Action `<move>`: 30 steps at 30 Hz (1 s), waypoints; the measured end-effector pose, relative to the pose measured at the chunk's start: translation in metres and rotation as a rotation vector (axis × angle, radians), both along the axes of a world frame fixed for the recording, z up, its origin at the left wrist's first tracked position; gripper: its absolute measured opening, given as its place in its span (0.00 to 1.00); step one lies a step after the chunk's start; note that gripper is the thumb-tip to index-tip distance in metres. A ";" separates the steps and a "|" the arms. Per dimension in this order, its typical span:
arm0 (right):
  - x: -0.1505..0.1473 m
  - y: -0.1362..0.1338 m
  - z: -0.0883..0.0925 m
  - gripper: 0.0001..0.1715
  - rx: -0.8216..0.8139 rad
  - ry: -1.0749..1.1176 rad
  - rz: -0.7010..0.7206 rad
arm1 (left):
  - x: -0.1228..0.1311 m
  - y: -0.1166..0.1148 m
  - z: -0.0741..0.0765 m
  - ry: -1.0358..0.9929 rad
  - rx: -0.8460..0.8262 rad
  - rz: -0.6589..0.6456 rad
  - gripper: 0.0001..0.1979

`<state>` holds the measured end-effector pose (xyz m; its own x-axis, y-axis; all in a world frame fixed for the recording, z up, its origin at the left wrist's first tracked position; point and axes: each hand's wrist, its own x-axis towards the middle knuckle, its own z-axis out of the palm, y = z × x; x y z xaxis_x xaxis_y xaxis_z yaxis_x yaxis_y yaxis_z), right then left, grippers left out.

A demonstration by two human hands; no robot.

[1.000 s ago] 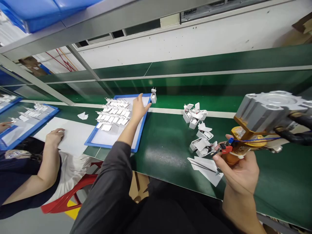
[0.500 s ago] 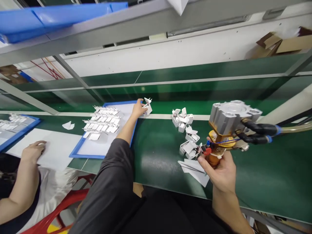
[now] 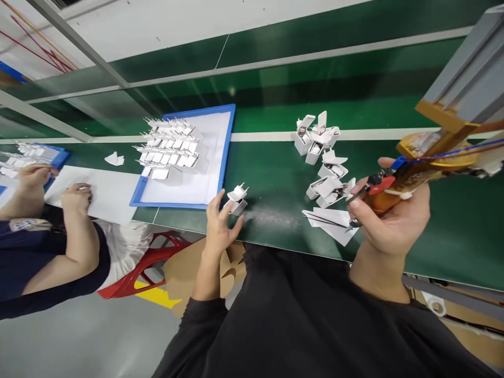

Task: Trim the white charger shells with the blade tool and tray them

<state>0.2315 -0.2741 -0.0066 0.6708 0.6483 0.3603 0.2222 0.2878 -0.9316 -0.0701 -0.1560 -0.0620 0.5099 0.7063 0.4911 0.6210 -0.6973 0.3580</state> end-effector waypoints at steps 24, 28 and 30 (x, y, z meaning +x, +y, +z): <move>-0.102 0.060 0.046 0.29 0.065 -0.117 0.271 | 0.049 -0.049 0.004 -0.160 -0.449 -0.025 0.19; -0.101 0.060 0.044 0.28 0.093 -0.131 0.294 | 0.048 -0.047 0.018 -0.123 -0.372 -0.090 0.18; -0.100 0.061 0.043 0.27 0.100 -0.137 0.310 | 0.048 -0.046 0.023 -0.109 -0.350 -0.101 0.18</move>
<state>0.1317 -0.2126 0.0367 0.3882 0.7704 0.5057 0.2310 0.4499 -0.8627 -0.0222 -0.2023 -0.0387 0.5431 0.7901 0.2843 0.5007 -0.5765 0.6457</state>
